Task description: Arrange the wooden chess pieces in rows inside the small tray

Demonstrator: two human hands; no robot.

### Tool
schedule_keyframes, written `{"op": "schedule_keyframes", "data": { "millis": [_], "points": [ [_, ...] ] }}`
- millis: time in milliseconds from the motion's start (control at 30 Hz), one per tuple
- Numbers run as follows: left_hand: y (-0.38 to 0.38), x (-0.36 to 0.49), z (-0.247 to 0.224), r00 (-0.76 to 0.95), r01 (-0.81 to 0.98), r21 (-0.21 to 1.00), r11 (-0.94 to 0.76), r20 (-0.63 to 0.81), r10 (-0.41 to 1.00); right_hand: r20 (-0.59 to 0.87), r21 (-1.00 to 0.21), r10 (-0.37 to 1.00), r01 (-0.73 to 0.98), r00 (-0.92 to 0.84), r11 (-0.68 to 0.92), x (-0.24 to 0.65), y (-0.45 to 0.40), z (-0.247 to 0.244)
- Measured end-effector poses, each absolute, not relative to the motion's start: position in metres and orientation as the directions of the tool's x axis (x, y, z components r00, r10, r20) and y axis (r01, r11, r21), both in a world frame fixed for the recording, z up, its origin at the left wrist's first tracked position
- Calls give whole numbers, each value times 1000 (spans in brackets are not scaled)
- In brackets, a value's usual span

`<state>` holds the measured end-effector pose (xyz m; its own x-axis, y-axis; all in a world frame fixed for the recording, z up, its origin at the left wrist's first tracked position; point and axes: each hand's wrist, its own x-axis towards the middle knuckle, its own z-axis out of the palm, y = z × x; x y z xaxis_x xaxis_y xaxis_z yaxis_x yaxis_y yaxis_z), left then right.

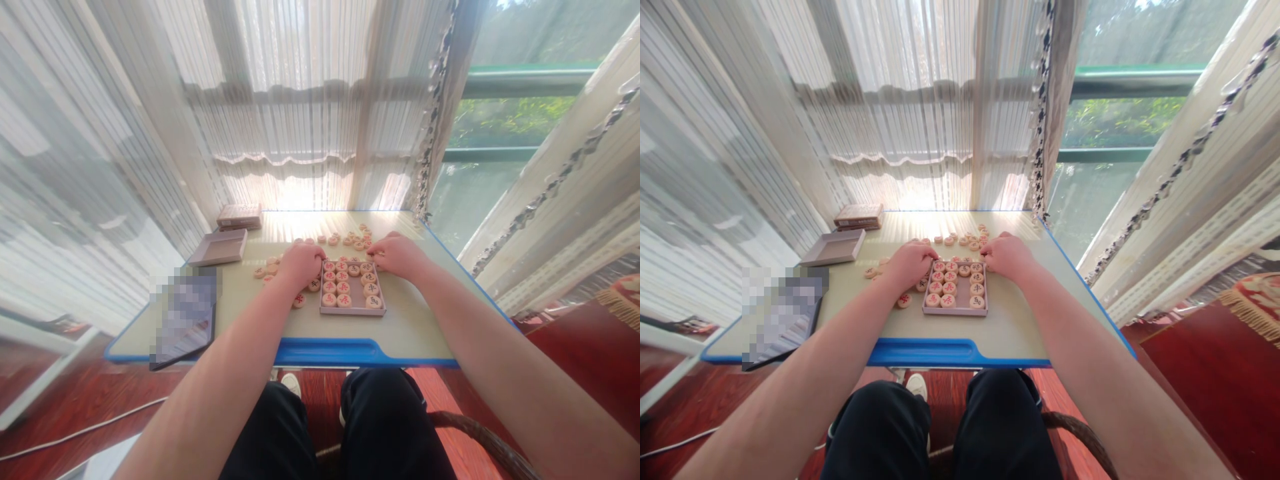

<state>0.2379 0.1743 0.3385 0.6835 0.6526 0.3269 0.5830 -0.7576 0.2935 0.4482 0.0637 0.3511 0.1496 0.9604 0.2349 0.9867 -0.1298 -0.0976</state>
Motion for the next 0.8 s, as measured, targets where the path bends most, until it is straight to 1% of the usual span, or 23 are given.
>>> {"op": "schedule_keyframes", "data": {
  "millis": [167, 367, 500, 633, 800],
  "points": [
    [175, 237, 337, 717, 564, 266, -782, 311, 623, 273, -64, 953, 991, 130, -117, 446, 64, 350],
    [172, 236, 339, 713, 585, 233, -777, 310, 629, 255, -135, 956, 984, 146, -115, 451, 69, 344],
    [171, 236, 340, 703, 598, 226, -769, 311, 639, 291, -160, 946, 982, 144, -100, 453, 70, 343],
    [171, 236, 340, 701, 605, 229, -763, 302, 646, 321, -211, 938, 975, 134, -68, 451, 71, 341],
    [173, 237, 338, 703, 601, 235, -763, 297, 646, 296, -212, 944, 974, 143, -81, 451, 73, 340]
  ]
}}
